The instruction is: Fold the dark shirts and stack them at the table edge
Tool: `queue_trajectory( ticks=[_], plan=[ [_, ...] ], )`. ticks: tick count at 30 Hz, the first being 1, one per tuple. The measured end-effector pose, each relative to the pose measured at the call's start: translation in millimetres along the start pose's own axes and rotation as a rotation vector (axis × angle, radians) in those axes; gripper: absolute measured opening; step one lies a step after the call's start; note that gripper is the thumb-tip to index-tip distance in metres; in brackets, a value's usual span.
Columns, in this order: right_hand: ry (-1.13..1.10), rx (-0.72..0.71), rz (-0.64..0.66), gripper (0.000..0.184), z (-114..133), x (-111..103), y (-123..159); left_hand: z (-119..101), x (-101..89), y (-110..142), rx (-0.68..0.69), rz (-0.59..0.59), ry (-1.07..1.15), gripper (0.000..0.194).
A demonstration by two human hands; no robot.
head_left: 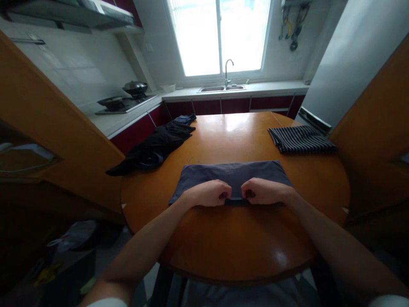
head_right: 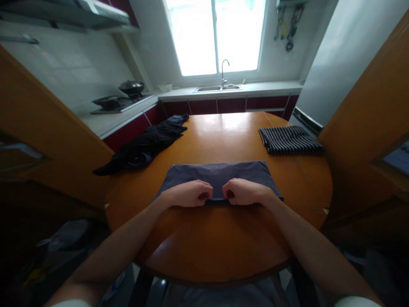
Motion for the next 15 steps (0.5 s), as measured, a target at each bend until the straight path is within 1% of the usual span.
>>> queue_trajectory(
  ticks=[2, 3, 4, 5, 6, 7, 8, 9, 10, 11, 12, 13, 15],
  plan=[
    [-0.028, -0.003, 0.048, 0.012, -1, 1, 0, 2, 1.6, 0, 0.004, 0.044, 0.068, 0.012],
    [-0.045, -0.012, 0.065, 0.009, -1, 1, -1, 4, 2.1, -2, 0.004, 0.03, 0.084, 0.007],
    [-0.063, -0.021, 0.066, 0.013, -1, 1, -4, 6, 2.0, -4, -0.003, -0.024, 0.078, 0.009],
    [-0.08, -0.028, 0.032, 0.02, -2, 0, -7, 9, 1.8, -8, -0.016, -0.114, 0.049, 0.015],
    [-0.093, -0.032, -0.045, 0.026, -3, -1, -12, 13, 2.2, -11, -0.036, -0.226, 0.0, 0.02],
    [-0.097, -0.029, -0.162, 0.03, -5, -3, -18, 18, 4.0, -16, -0.062, -0.333, -0.06, 0.025],
    [-0.085, -0.015, -0.303, 0.032, -7, -3, -24, 23, 7.9, -20, -0.098, -0.414, -0.12, 0.03],
    [-0.05, 0.013, -0.441, 0.033, -10, -3, -30, 30, 13.8, -25, -0.138, -0.453, -0.173, 0.037],
    [0.006, 0.058, -0.549, 0.035, -12, 0, -36, 37, 21.2, -30, -0.179, -0.45, -0.218, 0.044],
    [0.079, 0.118, -0.612, 0.039, -14, 4, -42, 44, 29.1, -34, -0.217, -0.421, -0.257, 0.05],
    [0.155, 0.188, -0.626, 0.045, -16, 10, -47, 51, 36.5, -37, -0.25, -0.381, -0.288, 0.054],
    [0.222, 0.256, -0.608, 0.051, -18, 17, -51, 56, 42.8, -39, -0.277, -0.343, -0.312, 0.057],
    [0.302, 0.343, -0.538, 0.059, -20, 28, -56, 62, 50.3, -41, -0.305, -0.294, -0.346, 0.059]
  ],
)
Point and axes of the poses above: each hand's wrist, its own y-axis away from the middle knuckle, its own x-axis out of the palm, z = x × y, the point moved 3 cm from there along -y, towards the middle knuckle, and after that the axes turned 7 degrees about x, right-handed, at the moved point
